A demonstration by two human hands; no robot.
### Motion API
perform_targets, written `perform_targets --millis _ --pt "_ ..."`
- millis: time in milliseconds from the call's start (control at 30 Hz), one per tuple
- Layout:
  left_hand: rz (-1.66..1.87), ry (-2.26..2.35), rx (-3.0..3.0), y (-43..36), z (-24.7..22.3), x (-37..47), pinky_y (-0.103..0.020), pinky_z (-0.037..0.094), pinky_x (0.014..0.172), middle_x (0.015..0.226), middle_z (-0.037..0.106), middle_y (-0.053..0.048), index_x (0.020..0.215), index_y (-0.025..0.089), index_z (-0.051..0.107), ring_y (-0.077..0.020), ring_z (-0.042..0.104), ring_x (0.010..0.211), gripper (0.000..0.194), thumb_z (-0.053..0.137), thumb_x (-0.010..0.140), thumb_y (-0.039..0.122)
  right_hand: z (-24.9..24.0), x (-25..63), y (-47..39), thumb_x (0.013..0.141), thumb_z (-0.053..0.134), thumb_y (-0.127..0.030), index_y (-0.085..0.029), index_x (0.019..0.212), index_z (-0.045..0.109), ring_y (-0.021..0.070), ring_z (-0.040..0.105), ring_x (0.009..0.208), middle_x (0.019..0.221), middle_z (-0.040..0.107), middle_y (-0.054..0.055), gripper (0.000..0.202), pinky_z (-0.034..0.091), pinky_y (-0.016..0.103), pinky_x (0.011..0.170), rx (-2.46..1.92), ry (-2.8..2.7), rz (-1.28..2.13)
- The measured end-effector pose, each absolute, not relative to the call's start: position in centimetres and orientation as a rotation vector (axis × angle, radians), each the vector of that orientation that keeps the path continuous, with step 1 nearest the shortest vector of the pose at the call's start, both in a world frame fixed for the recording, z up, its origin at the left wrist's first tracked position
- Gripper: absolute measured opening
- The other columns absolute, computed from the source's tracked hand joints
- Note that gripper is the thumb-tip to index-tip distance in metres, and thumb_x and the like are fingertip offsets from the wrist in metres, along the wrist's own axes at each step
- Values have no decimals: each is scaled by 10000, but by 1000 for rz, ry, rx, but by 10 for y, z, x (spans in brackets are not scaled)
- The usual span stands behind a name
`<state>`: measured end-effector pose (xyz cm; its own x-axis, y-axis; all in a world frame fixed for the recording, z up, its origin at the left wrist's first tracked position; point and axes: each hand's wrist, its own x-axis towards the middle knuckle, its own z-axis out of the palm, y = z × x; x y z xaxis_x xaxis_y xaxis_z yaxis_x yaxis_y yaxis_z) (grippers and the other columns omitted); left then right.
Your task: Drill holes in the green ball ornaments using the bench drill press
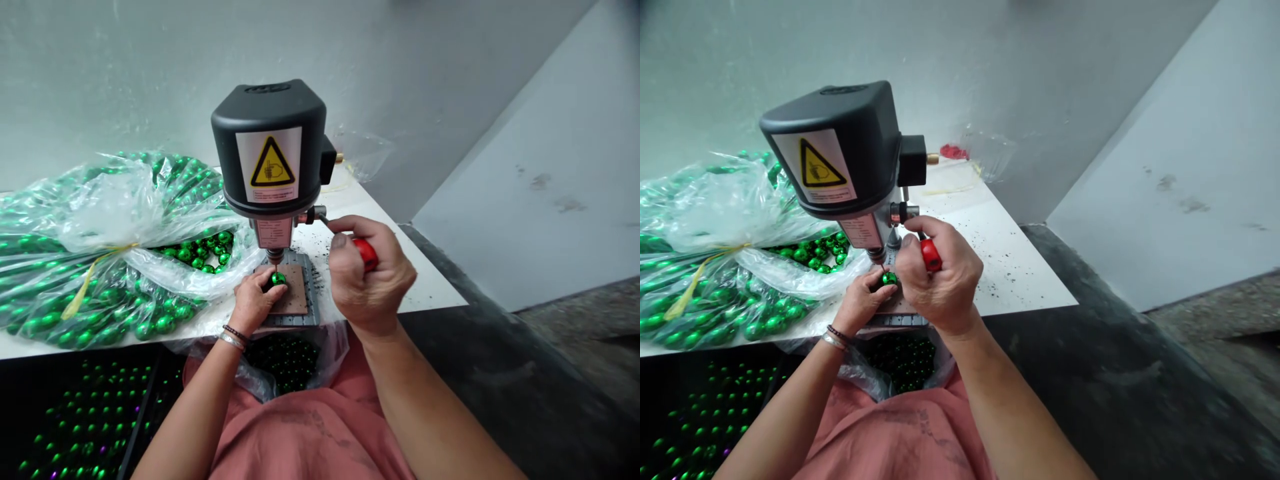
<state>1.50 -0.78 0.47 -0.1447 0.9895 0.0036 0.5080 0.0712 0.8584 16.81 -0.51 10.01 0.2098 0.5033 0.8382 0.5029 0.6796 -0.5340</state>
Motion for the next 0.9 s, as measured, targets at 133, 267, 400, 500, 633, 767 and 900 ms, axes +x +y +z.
perform_targets --millis 133,267,400,500,633,767,900 --pt "965 1742 1553 -8 5 15 -339 377 908 1033 661 -36 1030 246 662 -234 532 1025 354 646 679 293 93 168 -7 768 504 -180 -181 846 631 40 497 517 691 627 -34 150 462 183 544 -915 -1408 2" --pt "1004 1727 1541 -8 3 14 -338 378 906 1021 665 -40 1007 246 671 -234 535 1019 343 653 669 296 88 166 -9 761 513 -174 -184 849 631 50 536 566 740 644 -22 147 473 186 570 -921 -1391 -10" --pt "1013 1745 1535 -7 1 13 -321 394 876 986 671 -37 974 244 678 -223 548 984 325 663 655 304 82 165 -8 765 513 -187 -201 863 634 68 552 568 728 638 -21 156 482 208 561 -928 -1370 13" --pt "972 1754 1560 -7 1 13 -321 400 861 933 676 -37 959 231 680 -216 558 940 305 650 667 314 74 163 -7 769 508 -191 -208 856 633 78 561 581 724 635 -21 153 483 217 563 -919 -1346 34" --pt "965 1754 1603 -7 2 12 -319 405 850 918 677 -38 947 229 681 -212 564 922 286 639 677 312 59 163 -10 763 506 -168 -209 841 627 83 566 601 711 622 -18 149 481 222 583 -924 -1360 74" --pt "996 1746 1626 -6 0 11 -304 412 838 939 675 -40 950 228 678 -203 570 915 297 651 663 298 70 162 -11 772 509 -180 -199 829 629 63 543 583 683 605 -26 135 465 198 574 -902 -1351 92" --pt "984 1724 1628 -5 -2 13 -277 431 773 855 671 -22 915 211 672 -171 576 815 261 636 675 308 120 162 5 787 518 -253 -182 829 642 44 465 501 604 567 -35 148 413 181 492 -913 -1313 121"
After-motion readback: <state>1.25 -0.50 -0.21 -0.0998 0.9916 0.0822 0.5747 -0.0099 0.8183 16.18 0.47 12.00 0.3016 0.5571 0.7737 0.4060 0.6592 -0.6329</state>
